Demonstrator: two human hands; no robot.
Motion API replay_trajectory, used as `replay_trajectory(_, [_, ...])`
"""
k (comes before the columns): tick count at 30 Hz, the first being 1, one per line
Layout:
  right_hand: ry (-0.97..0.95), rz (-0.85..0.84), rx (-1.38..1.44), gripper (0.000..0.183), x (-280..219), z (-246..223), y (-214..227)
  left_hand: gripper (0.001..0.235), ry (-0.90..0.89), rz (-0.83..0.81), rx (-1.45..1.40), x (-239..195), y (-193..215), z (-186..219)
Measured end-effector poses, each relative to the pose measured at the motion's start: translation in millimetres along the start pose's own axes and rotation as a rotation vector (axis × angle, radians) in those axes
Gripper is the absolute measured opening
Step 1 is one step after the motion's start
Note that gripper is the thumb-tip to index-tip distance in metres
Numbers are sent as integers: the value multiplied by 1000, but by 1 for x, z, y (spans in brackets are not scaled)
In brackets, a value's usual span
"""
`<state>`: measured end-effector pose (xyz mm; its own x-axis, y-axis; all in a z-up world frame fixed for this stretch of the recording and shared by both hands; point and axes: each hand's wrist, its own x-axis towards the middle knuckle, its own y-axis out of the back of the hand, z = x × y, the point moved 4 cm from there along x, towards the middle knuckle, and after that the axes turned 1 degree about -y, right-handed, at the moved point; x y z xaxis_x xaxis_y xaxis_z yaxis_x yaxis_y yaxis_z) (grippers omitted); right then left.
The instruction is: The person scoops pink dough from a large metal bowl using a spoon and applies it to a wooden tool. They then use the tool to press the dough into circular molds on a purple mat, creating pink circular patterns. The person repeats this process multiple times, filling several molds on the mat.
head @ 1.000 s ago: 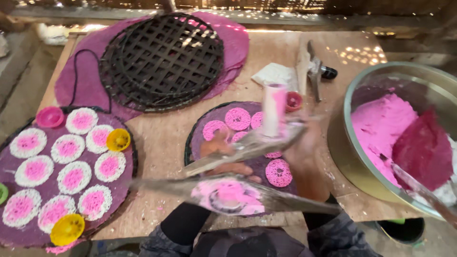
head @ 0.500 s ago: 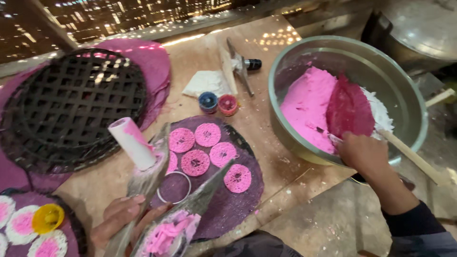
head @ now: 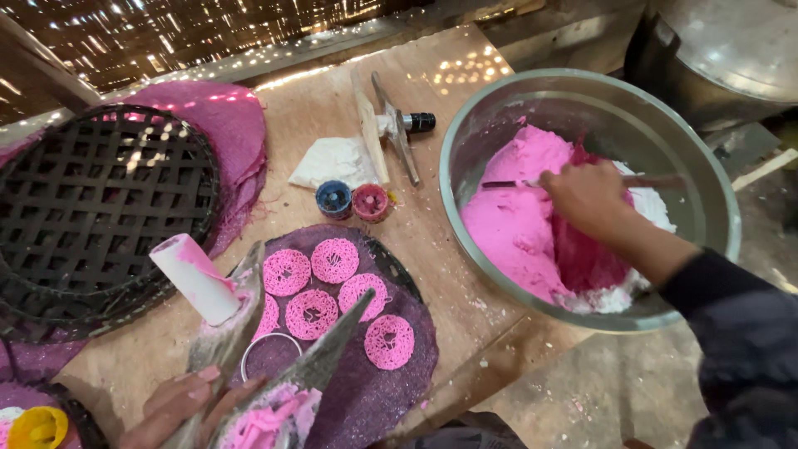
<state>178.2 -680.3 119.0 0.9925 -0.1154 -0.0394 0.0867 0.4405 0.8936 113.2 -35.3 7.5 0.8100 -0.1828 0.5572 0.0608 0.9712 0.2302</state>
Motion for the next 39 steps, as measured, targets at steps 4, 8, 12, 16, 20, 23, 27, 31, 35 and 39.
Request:
replay_trajectory(4, [148, 106, -100, 20, 51, -4, -45, 36, -87, 93, 453, -24, 0, -33])
replay_trajectory(8, [242, -47, -26, 20, 58, 1, -60, 32, 1077, 229, -534, -60, 52, -106])
replay_trajectory(12, [249, -99, 78, 23, 50, -1, -59, 35, 384, -627, 544, -49, 57, -102])
replay_trajectory(16, [292, -83, 131, 24, 43, -13, -53, 23, 318, -56, 207, -24, 18, -45])
replay_trajectory(20, [304, -108, 156, 30, 25, -23, -44, 47, 5, 145, 91, 26, -53, 50])
replay_trajectory(23, [263, -134, 161, 33, -6, -20, -32, 63, -81, 204, 3, 66, -83, 103])
replay_trajectory(27, [255, 41, 245, 29, -59, -9, 0, 34, -301, 297, 164, 96, -95, 136])
replay_trajectory(31, [154, 22, 186, 29, -107, 12, 45, 32, -529, 308, 412, 95, -97, 150])
replay_trajectory(35, [-2, 128, 232, 23, -157, 14, 106, 31, -377, 248, 248, 115, -98, 136])
replay_trajectory(39, [180, 271, 550, 18, -191, -35, 158, 35, -495, 336, 316, 120, -103, 140])
